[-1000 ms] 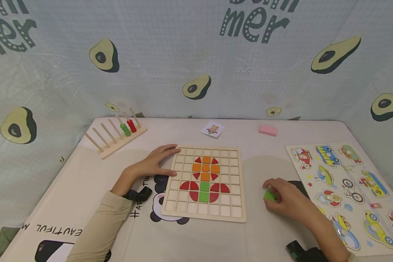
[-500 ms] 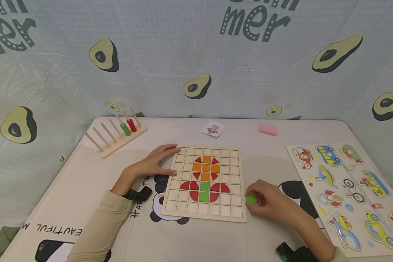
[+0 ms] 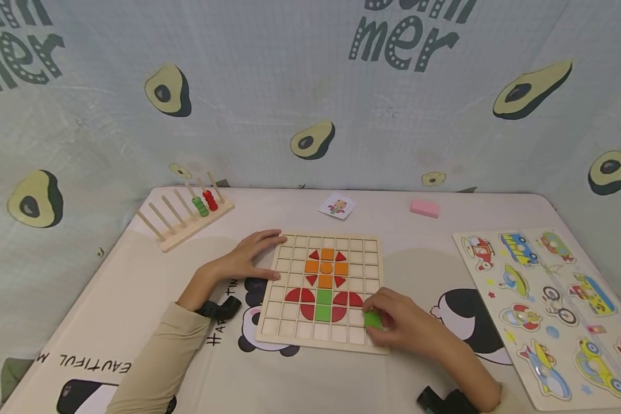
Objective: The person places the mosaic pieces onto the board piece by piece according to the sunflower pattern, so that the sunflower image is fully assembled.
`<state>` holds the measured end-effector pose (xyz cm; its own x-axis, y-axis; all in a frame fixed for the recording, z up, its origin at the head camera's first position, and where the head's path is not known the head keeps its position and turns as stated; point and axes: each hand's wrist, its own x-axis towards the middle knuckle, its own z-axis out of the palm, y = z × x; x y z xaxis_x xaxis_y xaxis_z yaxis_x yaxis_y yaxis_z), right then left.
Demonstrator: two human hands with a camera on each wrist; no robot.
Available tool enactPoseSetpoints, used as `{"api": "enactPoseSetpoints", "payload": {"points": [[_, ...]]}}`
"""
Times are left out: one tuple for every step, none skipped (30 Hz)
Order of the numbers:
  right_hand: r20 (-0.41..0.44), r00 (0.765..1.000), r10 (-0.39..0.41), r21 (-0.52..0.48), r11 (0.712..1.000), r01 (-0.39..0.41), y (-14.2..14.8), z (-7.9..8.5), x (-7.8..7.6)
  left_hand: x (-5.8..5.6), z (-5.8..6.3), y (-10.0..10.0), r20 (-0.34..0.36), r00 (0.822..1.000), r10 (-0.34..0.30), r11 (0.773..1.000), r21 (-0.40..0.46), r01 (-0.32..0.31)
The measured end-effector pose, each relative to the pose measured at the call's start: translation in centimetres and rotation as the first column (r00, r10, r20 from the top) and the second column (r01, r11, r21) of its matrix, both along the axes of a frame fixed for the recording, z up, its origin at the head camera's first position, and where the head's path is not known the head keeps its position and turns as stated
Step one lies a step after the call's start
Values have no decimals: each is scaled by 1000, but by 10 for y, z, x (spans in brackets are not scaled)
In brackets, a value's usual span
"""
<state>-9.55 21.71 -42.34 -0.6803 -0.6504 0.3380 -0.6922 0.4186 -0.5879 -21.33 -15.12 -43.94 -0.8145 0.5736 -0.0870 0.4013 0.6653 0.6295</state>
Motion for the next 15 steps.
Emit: {"api": "enactPoseSetpoints", "payload": {"points": [[8, 1000, 4, 6, 1000, -4, -3, 0, 0, 0, 0, 0, 1, 1000, 0, 1000, 0, 0], [22, 1000, 9, 15, 1000, -9, -5, 1, 1, 0, 0, 0, 1, 1000, 0, 1000, -1, 0], [34, 999, 14, 23, 1000, -14, -8, 2, 1, 0, 0, 0, 2, 1000, 0, 1000, 0, 0], [51, 999, 16, 33, 999, -18, -11, 2, 1, 0, 0, 0, 1, 1000, -1, 1000, 0, 1], [71, 997, 17, 42, 999, -20, -13, 3, 2, 0, 0, 0, 1, 1000, -2, 1000, 2, 2], [89, 996, 21, 45, 999, -25, -16, 3, 2, 0, 0, 0, 0, 1000, -3, 1000, 2, 3], [103, 994, 23, 53, 998, -29, -19, 4, 3, 0, 0, 0, 0, 1000, -3, 1000, 2, 3], [113, 993, 27, 58, 998, -33, -22, 5, 4, 0, 1, 0, -1, 1000, -3, 1000, 3, 3], [119, 992, 28, 65, 997, -36, -26, 5, 4, 0, 1, 0, -1, 1000, -3, 1000, 3, 3], [125, 992, 30, 75, 996, -39, -29, 5, 5, 1, 1, 0, -2, 1000, -3, 1000, 4, 3], [129, 991, 31, 86, 995, -43, -32, 6, 5, 1, 1, 0, -1, 1000, -2, 1000, 5, 2], [123, 992, 33, 101, 994, -45, -35, 6, 6, 1, 2, 0, -1, 1000, -2, 1000, 6, 2], [116, 993, 32, 117, 992, -46, -38, 6, 6, 1, 2, 0, -1, 1000, -1, 1000, 6, 1], [109, 994, 30, 134, 990, -45, -41, 6, 7, 1, 2, 0, 0, 1000, -1, 1000, 6, 1], [99, 995, 24, 152, 988, -39, -43, 6, 7, 1, 2, 0, 1, 1000, -2, 1000, 6, 2]]}}
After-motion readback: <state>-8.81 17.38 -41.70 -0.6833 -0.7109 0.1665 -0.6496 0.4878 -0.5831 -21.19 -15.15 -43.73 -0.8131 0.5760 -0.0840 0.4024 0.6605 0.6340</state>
